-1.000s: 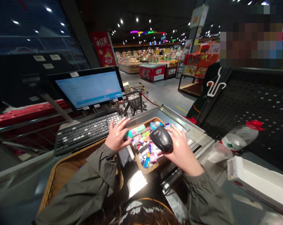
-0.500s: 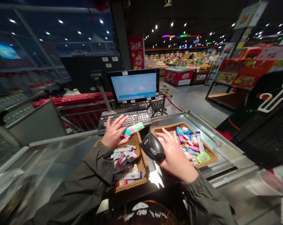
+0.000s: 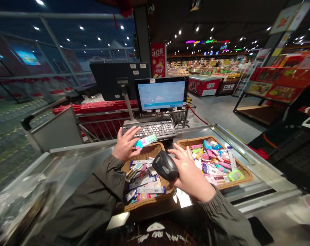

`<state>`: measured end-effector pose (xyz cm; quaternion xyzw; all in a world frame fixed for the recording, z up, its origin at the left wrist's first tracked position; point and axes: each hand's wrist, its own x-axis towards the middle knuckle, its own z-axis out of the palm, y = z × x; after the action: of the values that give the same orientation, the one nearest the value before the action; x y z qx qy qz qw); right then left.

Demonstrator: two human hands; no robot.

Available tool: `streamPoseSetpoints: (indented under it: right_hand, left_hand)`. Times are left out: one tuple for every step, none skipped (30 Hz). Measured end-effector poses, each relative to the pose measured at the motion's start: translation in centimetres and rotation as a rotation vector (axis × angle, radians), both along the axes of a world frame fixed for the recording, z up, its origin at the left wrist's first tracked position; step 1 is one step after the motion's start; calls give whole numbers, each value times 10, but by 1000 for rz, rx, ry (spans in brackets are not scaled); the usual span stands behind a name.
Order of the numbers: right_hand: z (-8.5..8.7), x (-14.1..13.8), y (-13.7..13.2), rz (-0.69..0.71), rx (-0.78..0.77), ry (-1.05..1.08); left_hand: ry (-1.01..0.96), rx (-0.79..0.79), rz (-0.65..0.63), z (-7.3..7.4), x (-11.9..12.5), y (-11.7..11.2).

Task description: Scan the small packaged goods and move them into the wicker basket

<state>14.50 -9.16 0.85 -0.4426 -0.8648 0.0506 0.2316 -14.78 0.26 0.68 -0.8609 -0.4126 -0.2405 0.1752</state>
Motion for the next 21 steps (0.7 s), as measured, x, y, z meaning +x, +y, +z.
streamPoseSetpoints:
  right_hand:
    - [0, -1, 0, 2, -3, -5]
    - [0, -3, -1, 3, -6, -10]
    - [0, -4, -1, 3, -8, -14]
    - [0, -5, -1, 3, -9, -17]
    - [0, -7, -2, 3, -10, -18]
    - [0, -8, -2, 4, -9, -19]
    - [1, -9, -2, 6, -8, -19]
    - [1, -9, -3, 8, -7, -19]
    - [1, -10, -3, 9, -6, -18]
    - [1, -10, -3, 9, -5, -18]
    - [2, -10, -3, 6, -5, -16]
    - [2, -9, -3, 3, -5, -13]
    - [2, -8, -3, -2, -4, -9]
    - [1, -6, -3, -9, -1, -5]
    - [0, -4, -2, -18, 4, -1]
    - [-1, -1, -2, -32, 14, 3]
    - [-3, 1, -1, -47, 23, 5]
    - [-5, 4, -1, -59, 32, 6]
    - [-7, 6, 0, -71, 40, 7]
    - [-9, 8, 0, -80, 45, 7]
    - [-10, 10, 1, -86, 48, 9]
  left_hand:
    - [0, 1, 2, 0, -2, -1]
    - [-1, 2, 5, -1, -4, -1]
    - [-1, 3, 9, -1, -6, -2]
    - [-2, 6, 13, -2, -8, -3]
    - [-4, 9, 15, -3, -10, -3]
    - [-7, 13, 17, -3, -11, -4]
    - [-9, 15, 17, -3, -13, -5]
    - [-10, 16, 17, -3, -14, -5]
    - [-10, 14, 16, -4, -15, -6]
    - [-7, 10, 16, -4, -17, -6]
    - [-3, 4, 16, -5, -18, -6]
    - [1, -5, 18, -6, -19, -6]
    - [5, -18, 20, -9, -20, -5]
    - [9, -36, 23, -12, -21, -5]
    - [12, -60, 24, -17, -21, -5]
    - [16, -91, 21, -23, -22, -6]
    - [22, -129, 15, -30, -22, -6]
    - [33, -174, 4, -39, -22, -7]
    - [47, -224, -10, -47, -21, -9]
    - [62, -277, -24, -56, -20, -11]
    - [80, -331, -36, -65, -19, -12]
